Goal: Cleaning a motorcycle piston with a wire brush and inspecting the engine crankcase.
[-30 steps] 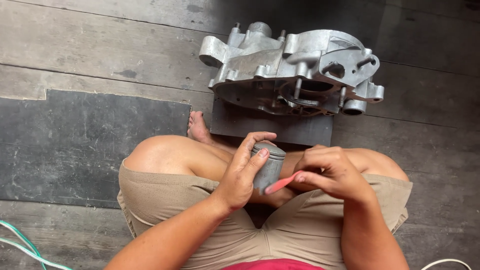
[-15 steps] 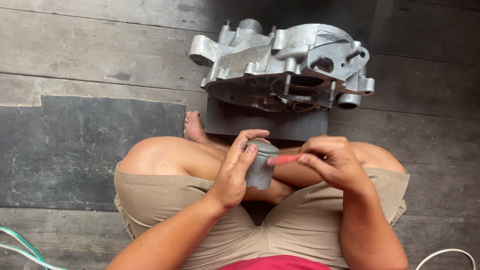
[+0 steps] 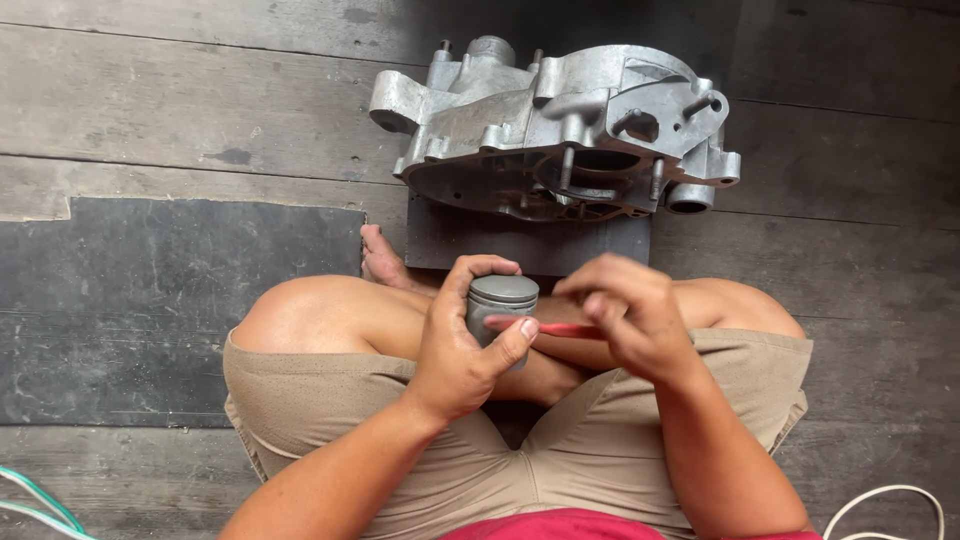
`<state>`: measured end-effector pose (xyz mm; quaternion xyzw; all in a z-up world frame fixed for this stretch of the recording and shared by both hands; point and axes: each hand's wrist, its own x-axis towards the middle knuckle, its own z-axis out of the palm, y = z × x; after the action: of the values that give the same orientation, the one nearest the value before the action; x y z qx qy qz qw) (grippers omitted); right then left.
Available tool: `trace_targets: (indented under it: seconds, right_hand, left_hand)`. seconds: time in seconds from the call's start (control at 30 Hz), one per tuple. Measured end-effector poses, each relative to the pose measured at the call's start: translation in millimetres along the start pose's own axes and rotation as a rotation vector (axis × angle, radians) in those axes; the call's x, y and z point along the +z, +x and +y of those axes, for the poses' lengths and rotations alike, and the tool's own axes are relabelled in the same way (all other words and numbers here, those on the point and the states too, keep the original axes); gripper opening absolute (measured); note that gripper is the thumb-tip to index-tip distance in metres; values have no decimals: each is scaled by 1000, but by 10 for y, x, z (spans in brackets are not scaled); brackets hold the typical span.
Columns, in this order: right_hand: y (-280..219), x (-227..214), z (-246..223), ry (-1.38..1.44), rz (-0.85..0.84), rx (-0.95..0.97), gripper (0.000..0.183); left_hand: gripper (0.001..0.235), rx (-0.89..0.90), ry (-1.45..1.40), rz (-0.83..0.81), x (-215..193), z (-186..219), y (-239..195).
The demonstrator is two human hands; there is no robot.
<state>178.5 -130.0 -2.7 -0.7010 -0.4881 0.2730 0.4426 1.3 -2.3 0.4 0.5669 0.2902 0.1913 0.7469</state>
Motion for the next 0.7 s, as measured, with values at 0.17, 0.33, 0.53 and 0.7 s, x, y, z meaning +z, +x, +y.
trace_targets:
  seconds: [0.17,0.33,0.53,0.7]
  right_hand:
    - [295,54,20,-335,366,-4,40]
    - [524,184,46,-660,231,421,64]
    - [593,271,739,-1121,506,131,36]
    - [621,289,736,-1072,609,28,27]
  left_hand:
    - [52,82,39,22,-38,63,-22]
    - [53,106,63,-18,-61,97,-46]
    - [54,117,84,-40,-58,57,-38]
    - [54,112,102,-39,-56,64,-7]
